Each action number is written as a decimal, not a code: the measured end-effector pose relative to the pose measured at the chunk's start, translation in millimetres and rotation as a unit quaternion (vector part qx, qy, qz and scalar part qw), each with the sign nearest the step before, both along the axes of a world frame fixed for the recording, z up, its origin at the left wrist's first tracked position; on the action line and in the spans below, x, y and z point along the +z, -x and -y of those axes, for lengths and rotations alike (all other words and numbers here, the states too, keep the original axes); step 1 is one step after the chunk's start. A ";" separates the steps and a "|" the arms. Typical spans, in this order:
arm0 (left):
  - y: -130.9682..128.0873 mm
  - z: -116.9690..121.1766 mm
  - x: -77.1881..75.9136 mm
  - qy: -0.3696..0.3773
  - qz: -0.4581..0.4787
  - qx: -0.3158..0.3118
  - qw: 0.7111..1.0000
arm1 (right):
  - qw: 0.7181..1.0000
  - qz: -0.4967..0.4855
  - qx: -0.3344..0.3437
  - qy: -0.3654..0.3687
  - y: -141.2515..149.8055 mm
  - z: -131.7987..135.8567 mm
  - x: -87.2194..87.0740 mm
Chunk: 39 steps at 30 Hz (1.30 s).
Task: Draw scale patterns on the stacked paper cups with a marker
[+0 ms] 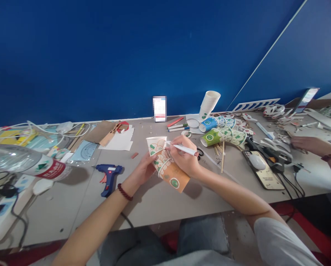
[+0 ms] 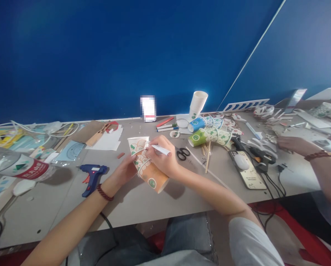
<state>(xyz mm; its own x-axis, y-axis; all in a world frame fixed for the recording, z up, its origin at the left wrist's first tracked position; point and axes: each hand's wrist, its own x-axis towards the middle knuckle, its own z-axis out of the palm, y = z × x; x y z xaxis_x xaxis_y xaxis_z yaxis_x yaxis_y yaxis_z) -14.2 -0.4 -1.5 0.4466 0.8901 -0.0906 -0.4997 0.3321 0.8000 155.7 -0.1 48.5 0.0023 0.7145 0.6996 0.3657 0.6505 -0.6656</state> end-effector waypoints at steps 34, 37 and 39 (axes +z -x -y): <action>-5.5 -2.4 7.7 0.043 0.062 0.051 0.996 | 0.990 -0.119 0.039 0.060 3.5 -3.3 -19.3; -6.4 -1.8 10.6 0.021 0.043 0.041 0.998 | 0.990 -0.119 0.046 0.060 3.7 -4.6 -22.6; -5.3 -1.9 11.6 0.020 0.025 0.041 0.999 | 0.990 -0.116 0.049 0.060 3.1 -5.2 -23.2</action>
